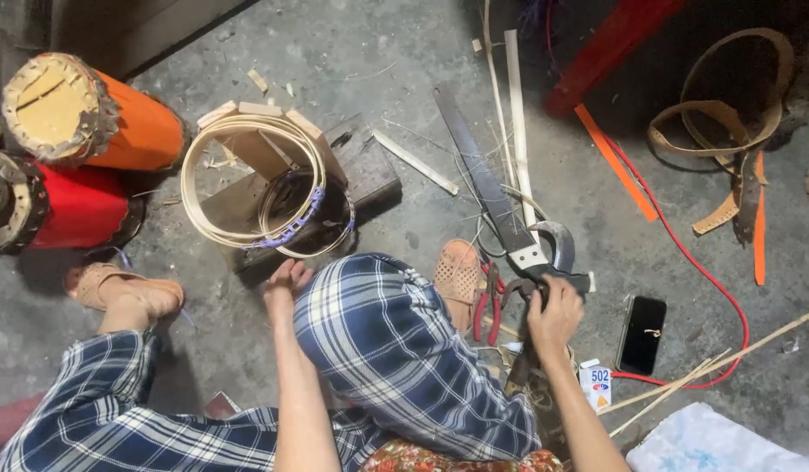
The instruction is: Sanding wooden slats and assembling them into a circular frame for a percussion instrument.
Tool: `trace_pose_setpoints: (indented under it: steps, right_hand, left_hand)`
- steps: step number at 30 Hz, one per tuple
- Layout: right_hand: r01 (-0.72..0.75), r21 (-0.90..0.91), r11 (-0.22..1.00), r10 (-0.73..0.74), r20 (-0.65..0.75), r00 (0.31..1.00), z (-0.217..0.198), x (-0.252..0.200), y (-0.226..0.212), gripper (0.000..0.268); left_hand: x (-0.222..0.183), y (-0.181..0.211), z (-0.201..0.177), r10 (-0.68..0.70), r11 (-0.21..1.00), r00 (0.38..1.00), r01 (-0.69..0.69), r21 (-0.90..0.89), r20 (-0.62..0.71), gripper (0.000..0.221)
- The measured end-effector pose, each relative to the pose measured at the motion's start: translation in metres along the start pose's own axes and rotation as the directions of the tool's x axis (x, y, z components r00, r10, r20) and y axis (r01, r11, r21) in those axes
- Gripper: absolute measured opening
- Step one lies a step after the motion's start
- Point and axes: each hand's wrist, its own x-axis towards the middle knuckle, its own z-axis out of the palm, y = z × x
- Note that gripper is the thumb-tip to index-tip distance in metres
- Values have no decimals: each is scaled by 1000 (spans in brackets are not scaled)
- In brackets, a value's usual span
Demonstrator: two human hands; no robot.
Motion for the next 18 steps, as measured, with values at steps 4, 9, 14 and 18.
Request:
trace_pose_setpoints:
  steps: [4, 9, 14, 18]
  right_hand:
    - [65, -171, 983, -57, 48, 997, 26, 22, 31, 73]
    - [273, -326, 905, -228, 170, 959, 38, 38, 74, 59]
    - [374, -254, 892, -335, 185, 924, -16, 74, 80, 55]
    - [518, -180, 836, -498, 149, 855, -82, 123, 105, 47]
  left_hand:
    - [30, -21, -21, 6, 1000, 1000, -6, 1, 15, 45]
    - [20, -8, -9, -89, 996, 995, 89, -9, -38, 45]
    - [25, -4, -14, -136, 990, 990, 135, -34, -39, 43]
    - [-73, 67, 47, -102, 993, 982, 111, 46, -161, 39]
